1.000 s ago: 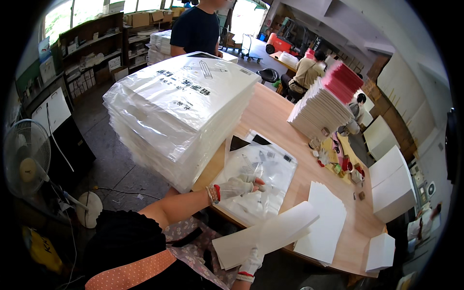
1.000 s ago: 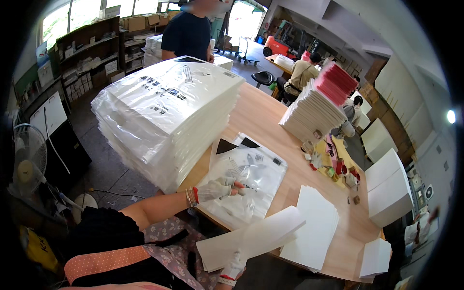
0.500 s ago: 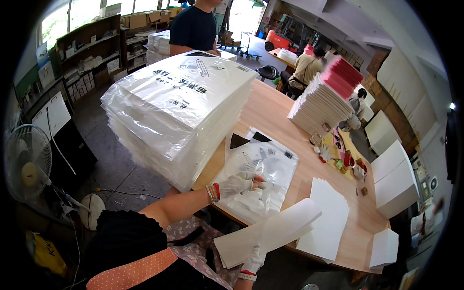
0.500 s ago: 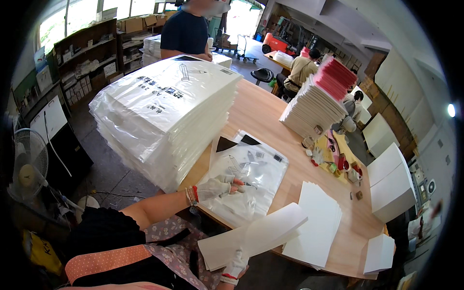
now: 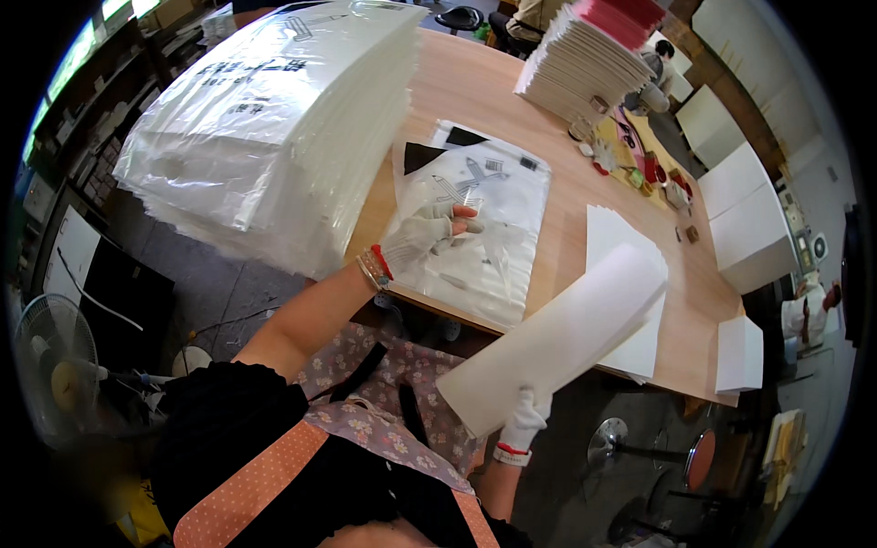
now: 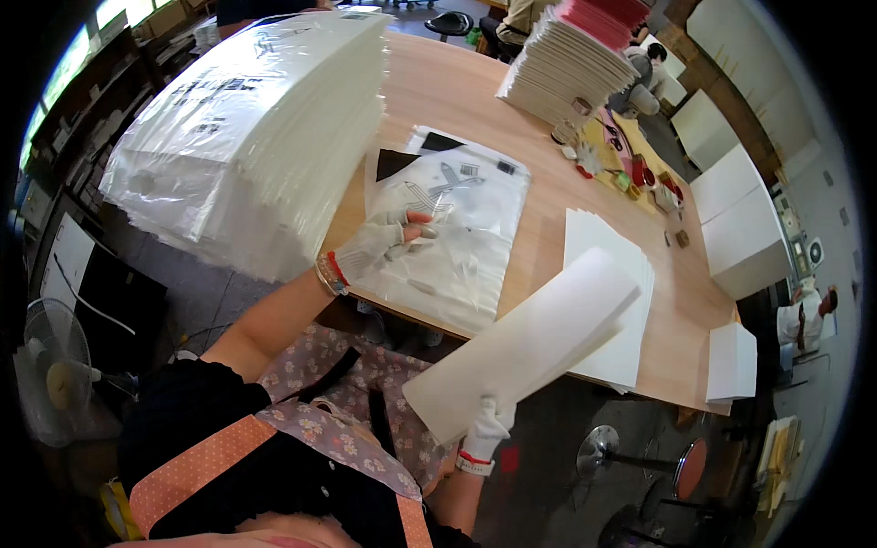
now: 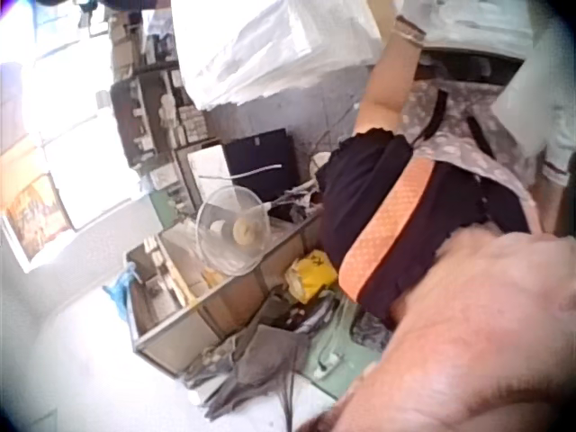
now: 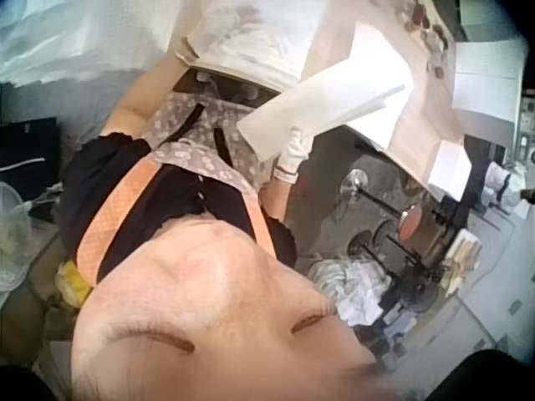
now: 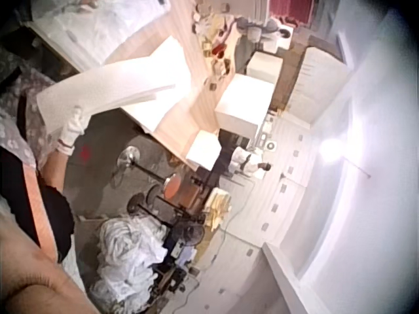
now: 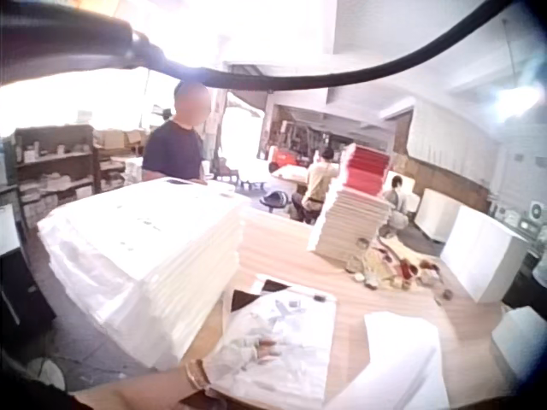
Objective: The person packs white paper sheets into clear plastic bags at a wooden table. They repeatedly pick up stacks of paper, insert them into bags, and place the filled bags on a growing pile.
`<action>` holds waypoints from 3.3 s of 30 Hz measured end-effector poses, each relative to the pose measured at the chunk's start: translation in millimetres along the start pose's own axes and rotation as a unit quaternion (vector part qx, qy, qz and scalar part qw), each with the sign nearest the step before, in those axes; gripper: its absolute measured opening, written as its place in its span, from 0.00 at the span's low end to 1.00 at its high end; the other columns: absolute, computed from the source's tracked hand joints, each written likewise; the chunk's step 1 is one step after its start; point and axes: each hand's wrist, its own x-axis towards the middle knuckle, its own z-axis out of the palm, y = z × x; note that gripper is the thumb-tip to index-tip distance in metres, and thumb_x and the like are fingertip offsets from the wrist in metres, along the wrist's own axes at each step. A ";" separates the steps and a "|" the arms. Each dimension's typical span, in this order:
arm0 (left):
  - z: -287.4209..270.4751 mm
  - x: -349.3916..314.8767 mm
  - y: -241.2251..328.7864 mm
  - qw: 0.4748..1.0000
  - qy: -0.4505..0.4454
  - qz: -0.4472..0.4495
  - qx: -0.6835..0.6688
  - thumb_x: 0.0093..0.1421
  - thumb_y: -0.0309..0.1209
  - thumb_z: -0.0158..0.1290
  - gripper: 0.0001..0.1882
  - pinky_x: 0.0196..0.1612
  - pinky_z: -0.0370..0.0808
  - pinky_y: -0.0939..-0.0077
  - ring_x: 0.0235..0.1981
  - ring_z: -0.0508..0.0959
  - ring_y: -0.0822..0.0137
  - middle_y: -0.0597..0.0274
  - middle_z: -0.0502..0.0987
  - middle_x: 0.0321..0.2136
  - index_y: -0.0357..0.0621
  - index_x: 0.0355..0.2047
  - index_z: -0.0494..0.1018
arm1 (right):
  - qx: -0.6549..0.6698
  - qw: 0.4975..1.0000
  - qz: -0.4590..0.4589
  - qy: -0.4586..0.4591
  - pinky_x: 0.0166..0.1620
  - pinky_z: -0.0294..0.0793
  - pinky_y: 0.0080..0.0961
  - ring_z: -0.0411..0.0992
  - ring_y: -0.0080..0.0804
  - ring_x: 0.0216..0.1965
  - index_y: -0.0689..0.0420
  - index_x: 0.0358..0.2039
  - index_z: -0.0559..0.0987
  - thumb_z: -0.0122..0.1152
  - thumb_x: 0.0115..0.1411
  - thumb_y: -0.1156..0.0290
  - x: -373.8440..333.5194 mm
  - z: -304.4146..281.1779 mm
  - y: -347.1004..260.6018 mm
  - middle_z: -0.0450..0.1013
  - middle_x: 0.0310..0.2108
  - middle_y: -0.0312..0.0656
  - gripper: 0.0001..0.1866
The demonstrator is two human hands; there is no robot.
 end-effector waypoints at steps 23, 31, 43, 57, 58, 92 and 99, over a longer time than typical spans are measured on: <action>95.5 -11.5 -85.1 0.776 -0.156 0.144 0.594 0.51 0.32 0.53 0.14 0.33 0.75 0.63 0.28 0.77 0.52 0.51 0.76 0.27 0.47 0.40 0.72 | -0.498 0.844 -0.002 -0.202 0.44 0.71 0.36 0.72 0.46 0.42 0.57 0.41 0.74 0.62 0.50 0.50 75.7 42.6 -34.0 0.73 0.40 0.50 0.26; 17.9 -55.5 -129.9 0.670 -0.148 0.329 0.649 0.48 0.26 0.52 0.22 0.41 0.74 0.65 0.37 0.77 0.57 0.56 0.76 0.35 0.44 0.47 0.70 | -0.423 0.900 -0.020 -0.104 0.44 0.72 0.40 0.71 0.48 0.45 0.57 0.48 0.70 0.60 0.54 0.56 123.7 75.3 26.9 0.72 0.42 0.54 0.25; -84.0 -33.2 -92.4 0.883 0.269 0.036 0.383 0.51 0.18 0.47 0.22 0.38 0.70 0.76 0.35 0.70 0.70 0.62 0.68 0.34 0.42 0.49 0.65 | -0.457 0.876 -0.026 -0.151 0.36 0.75 0.43 0.76 0.50 0.34 0.51 0.45 0.68 0.51 0.61 0.58 110.4 47.8 39.6 0.76 0.33 0.49 0.16; -97.5 -119.3 -138.9 0.852 0.223 0.078 0.467 0.58 0.28 0.44 0.06 0.34 0.69 0.66 0.30 0.71 0.62 0.54 0.69 0.28 0.41 0.35 0.62 | -0.324 0.917 -0.079 -0.220 0.37 0.75 0.40 0.75 0.47 0.35 0.53 0.47 0.68 0.50 0.61 0.60 6.9 41.5 -13.3 0.75 0.34 0.48 0.17; -96.0 -122.8 -136.9 0.849 0.215 0.095 0.474 0.58 0.28 0.44 0.06 0.34 0.69 0.66 0.29 0.71 0.63 0.55 0.68 0.27 0.41 0.34 0.62 | -0.320 0.918 -0.079 -0.222 0.37 0.75 0.40 0.75 0.47 0.35 0.53 0.47 0.67 0.50 0.61 0.60 4.4 41.6 -14.7 0.75 0.34 0.48 0.17; -91.7 -204.0 -157.2 0.898 0.209 0.063 0.383 0.54 0.19 0.44 0.06 0.31 0.66 0.77 0.26 0.64 0.72 0.68 0.61 0.25 0.41 0.30 0.59 | -0.265 0.928 -0.095 -0.244 0.40 0.74 0.34 0.74 0.40 0.36 0.58 0.52 0.66 0.49 0.62 0.66 -28.2 60.6 -30.7 0.74 0.37 0.44 0.19; -73.5 -265.7 -125.5 0.798 0.084 0.065 0.593 0.56 0.28 0.50 0.08 0.31 0.68 0.71 0.26 0.68 0.63 0.60 0.66 0.27 0.41 0.33 0.63 | -0.233 0.929 -0.105 -0.268 0.40 0.74 0.33 0.73 0.38 0.37 0.59 0.53 0.66 0.48 0.62 0.67 -62.2 67.7 -39.6 0.74 0.37 0.43 0.20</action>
